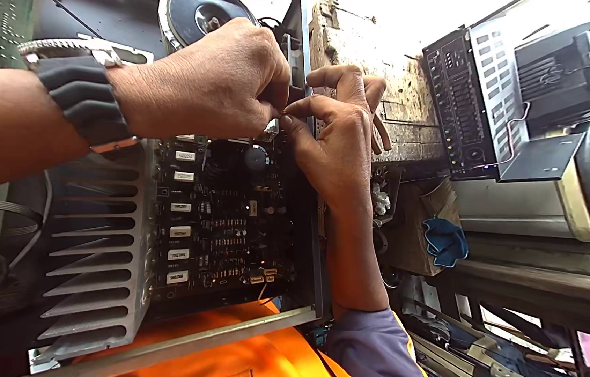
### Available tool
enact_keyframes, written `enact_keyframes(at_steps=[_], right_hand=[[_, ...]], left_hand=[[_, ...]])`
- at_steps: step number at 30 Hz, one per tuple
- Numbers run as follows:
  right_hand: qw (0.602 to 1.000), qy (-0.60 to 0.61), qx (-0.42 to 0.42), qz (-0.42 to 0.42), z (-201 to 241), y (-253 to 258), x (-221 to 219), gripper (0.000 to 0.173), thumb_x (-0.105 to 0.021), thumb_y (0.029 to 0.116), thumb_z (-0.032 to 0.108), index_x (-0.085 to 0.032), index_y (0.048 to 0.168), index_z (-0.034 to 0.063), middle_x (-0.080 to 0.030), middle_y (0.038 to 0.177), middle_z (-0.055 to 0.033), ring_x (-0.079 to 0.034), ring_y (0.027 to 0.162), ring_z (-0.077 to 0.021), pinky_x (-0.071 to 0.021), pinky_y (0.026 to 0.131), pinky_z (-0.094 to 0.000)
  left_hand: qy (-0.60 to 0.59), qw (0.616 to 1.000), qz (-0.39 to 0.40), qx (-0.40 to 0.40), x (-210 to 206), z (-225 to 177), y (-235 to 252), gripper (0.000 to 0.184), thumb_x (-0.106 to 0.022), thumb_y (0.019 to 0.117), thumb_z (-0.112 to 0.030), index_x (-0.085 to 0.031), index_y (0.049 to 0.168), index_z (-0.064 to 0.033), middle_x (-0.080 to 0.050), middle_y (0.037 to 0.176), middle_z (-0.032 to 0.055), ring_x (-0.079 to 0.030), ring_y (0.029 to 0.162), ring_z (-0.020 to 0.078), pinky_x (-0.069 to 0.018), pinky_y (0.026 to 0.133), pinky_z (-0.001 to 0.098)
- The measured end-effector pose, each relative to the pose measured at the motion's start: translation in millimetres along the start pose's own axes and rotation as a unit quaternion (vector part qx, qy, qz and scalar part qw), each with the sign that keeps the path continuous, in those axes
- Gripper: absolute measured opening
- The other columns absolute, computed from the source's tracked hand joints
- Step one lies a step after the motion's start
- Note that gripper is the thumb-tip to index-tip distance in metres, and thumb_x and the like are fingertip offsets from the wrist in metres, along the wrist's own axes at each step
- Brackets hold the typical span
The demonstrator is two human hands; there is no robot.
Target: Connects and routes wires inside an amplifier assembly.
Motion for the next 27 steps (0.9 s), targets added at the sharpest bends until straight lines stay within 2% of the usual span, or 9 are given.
enact_keyframes(at_steps=[3,5,7,12,15,17,22,25,27], right_hand=[[1.0,-0.011,-0.002,-0.023,1,1,3,0.012,-0.071,0.0884,0.028,-0.081,0.083,0.0245,-0.066,0.122,-0.0003,-0.047,0.12,-0.0256,-0.0342,0.098,-0.0446],[0.999,-0.023,-0.004,-0.049,4,-1,8,0.013,-0.071,0.0843,0.03,-0.078,0.074,0.0242,-0.067,0.115,0.0,-0.047,0.119,-0.0262,-0.0338,0.097,-0.0451],[0.998,-0.021,0.001,-0.057,7,-3,10,0.016,-0.071,0.0838,0.03,-0.076,0.07,0.0242,-0.067,0.115,-0.0009,-0.046,0.12,-0.0272,-0.033,0.096,-0.0454],[0.999,0.015,0.019,-0.045,10,-8,7,0.008,-0.075,0.0839,0.029,-0.081,0.082,0.0237,-0.064,0.127,-0.0034,-0.045,0.122,-0.0274,-0.033,0.096,-0.0457],[0.997,0.065,0.044,-0.027,12,-5,2,0.008,-0.074,0.0871,0.023,-0.082,0.087,0.0194,-0.063,0.132,-0.0063,-0.045,0.125,-0.0281,-0.0329,0.103,-0.0455],[0.993,0.097,0.068,-0.021,14,-4,2,0.008,-0.073,0.0879,0.018,-0.081,0.087,0.0168,-0.063,0.134,-0.0084,-0.046,0.128,-0.0286,-0.0324,0.107,-0.0452],[0.993,0.043,0.1,-0.049,28,-6,10,0.014,-0.072,0.0904,0.014,-0.082,0.081,0.0174,-0.07,0.123,-0.0055,-0.049,0.125,-0.0295,-0.0346,0.104,-0.0474],[0.992,-0.006,0.103,-0.065,34,-8,12,0.017,-0.069,0.0906,0.012,-0.079,0.077,0.0149,-0.072,0.116,-0.0051,-0.051,0.124,-0.0306,-0.0369,0.102,-0.0478],[0.992,-0.028,0.101,-0.071,35,-8,12,0.016,-0.07,0.0898,0.015,-0.078,0.076,0.0154,-0.073,0.113,-0.0043,-0.052,0.123,-0.0303,-0.0371,0.101,-0.047]], left_hand=[[-0.025,1.0,0.012,0.01,1,2,-1,0.012,-0.064,0.0953,-0.019,-0.074,0.09,-0.018,-0.069,0.081,-0.0061,-0.062,0.075,0.0054,-0.0486,0.068,0.0311],[-0.037,0.999,0.015,0.037,2,5,-2,0.012,-0.064,0.0963,-0.02,-0.076,0.093,-0.0189,-0.069,0.082,-0.0072,-0.062,0.075,0.0044,-0.0485,0.069,0.0302],[-0.053,0.996,0.013,0.066,2,10,-3,0.012,-0.065,0.0973,-0.023,-0.077,0.094,-0.0199,-0.069,0.08,-0.0078,-0.061,0.072,0.0037,-0.048,0.067,0.0292],[-0.087,0.992,0.01,0.09,-1,16,-3,0.012,-0.067,0.0963,-0.025,-0.077,0.091,-0.0199,-0.07,0.076,-0.0079,-0.062,0.068,0.003,-0.0488,0.062,0.0284],[-0.097,0.991,0.002,0.089,-2,15,-3,0.009,-0.07,0.0942,-0.024,-0.077,0.09,-0.02,-0.072,0.078,-0.008,-0.064,0.071,0.0024,-0.0508,0.066,0.0274],[-0.103,0.991,0.005,0.082,-2,14,-4,0.01,-0.07,0.0945,-0.023,-0.077,0.089,-0.0191,-0.071,0.076,-0.0077,-0.062,0.069,0.0021,-0.0486,0.064,0.026],[-0.134,0.985,0.023,0.101,-3,15,-5,0.011,-0.071,0.0963,-0.024,-0.08,0.092,-0.0182,-0.073,0.078,-0.0076,-0.065,0.069,0.0002,-0.0507,0.062,0.0215],[-0.151,0.982,0.04,0.102,-2,15,-4,0.015,-0.066,0.0999,-0.019,-0.078,0.092,-0.0149,-0.072,0.077,-0.0047,-0.063,0.063,0.002,-0.0494,0.053,0.0206],[-0.141,0.984,0.053,0.097,-2,14,-3,0.016,-0.064,0.0991,-0.015,-0.079,0.094,-0.0166,-0.073,0.08,-0.0052,-0.064,0.068,0.0024,-0.0509,0.058,0.0227]])
Point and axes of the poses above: each hand's wrist, its own y-axis towards the middle knuckle, its own x-axis out of the back of the hand, z = x × y, the point moved 10 cm from there along y, towards the middle knuckle
